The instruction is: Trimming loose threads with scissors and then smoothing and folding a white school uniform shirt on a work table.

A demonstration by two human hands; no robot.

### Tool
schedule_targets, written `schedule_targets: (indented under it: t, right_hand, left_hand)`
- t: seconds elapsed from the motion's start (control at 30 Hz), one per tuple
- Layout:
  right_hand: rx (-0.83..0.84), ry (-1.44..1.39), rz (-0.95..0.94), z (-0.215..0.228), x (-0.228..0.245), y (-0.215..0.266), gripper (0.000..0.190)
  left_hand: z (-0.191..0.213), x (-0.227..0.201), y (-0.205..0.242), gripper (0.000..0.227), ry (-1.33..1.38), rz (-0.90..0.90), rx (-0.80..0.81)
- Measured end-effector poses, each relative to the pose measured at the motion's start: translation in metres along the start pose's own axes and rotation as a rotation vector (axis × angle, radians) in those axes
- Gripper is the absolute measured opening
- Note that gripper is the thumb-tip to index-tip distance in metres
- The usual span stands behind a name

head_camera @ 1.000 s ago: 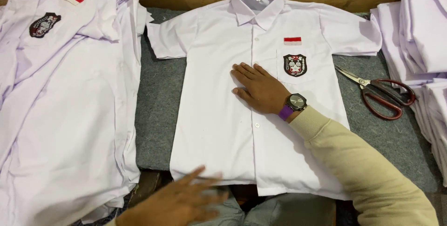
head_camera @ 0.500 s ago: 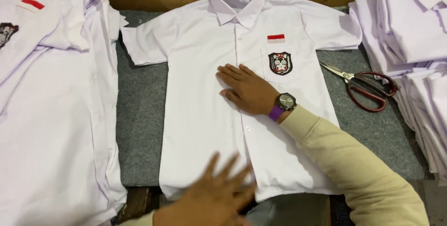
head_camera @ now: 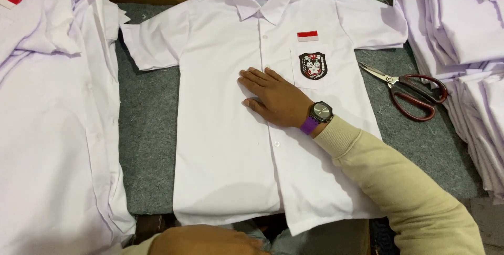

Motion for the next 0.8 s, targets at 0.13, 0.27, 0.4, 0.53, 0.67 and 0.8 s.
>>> schedule_targets:
  t: [0.13, 0.27, 0.4, 0.53, 0.67, 0.8]
  right_hand:
    - [-0.149, 0.017, 0.111, -0.026, -0.018, -0.001, 0.06]
    - [-0.135, 0.006, 0.103, -0.021, -0.016, -0.003, 0.062]
    - [-0.132, -0.013, 0.095, -0.022, -0.016, -0.002, 0.061]
    - [-0.104, -0.028, 0.077, -0.021, -0.015, -0.001, 0.061]
    - [-0.108, -0.03, 0.094, -0.016, -0.016, -0.007, 0.061]
    - [-0.123, -0.016, 0.102, -0.019, -0.014, -0.003, 0.06]
  left_hand:
    - [-0.004, 0.027, 0.006, 0.041, 0.199, -0.01, -0.065]
    - [-0.042, 0.045, 0.01, 0.082, -0.418, 0.231, -0.09]
    - [-0.029, 0.012, 0.018, 0.074, -0.065, 0.068, -0.041]
    - [-0.039, 0.021, 0.035, 0.062, 0.049, 0.049, -0.196]
    - [-0.099, 0.029, 0.058, 0.087, -0.918, 0.328, -0.312]
    - [-0.094, 0.01, 0.077, 0.076, -0.645, 0.216, -0.278]
Point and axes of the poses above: each hand's wrist, its own y-axis away from the middle knuckle, its own z-axis out of the back of the hand, x = y × z, the point moved 2 cm from there along -y, towards the middle knuckle, and after that the axes turned 2 degrees about z, right-handed, at the moved point
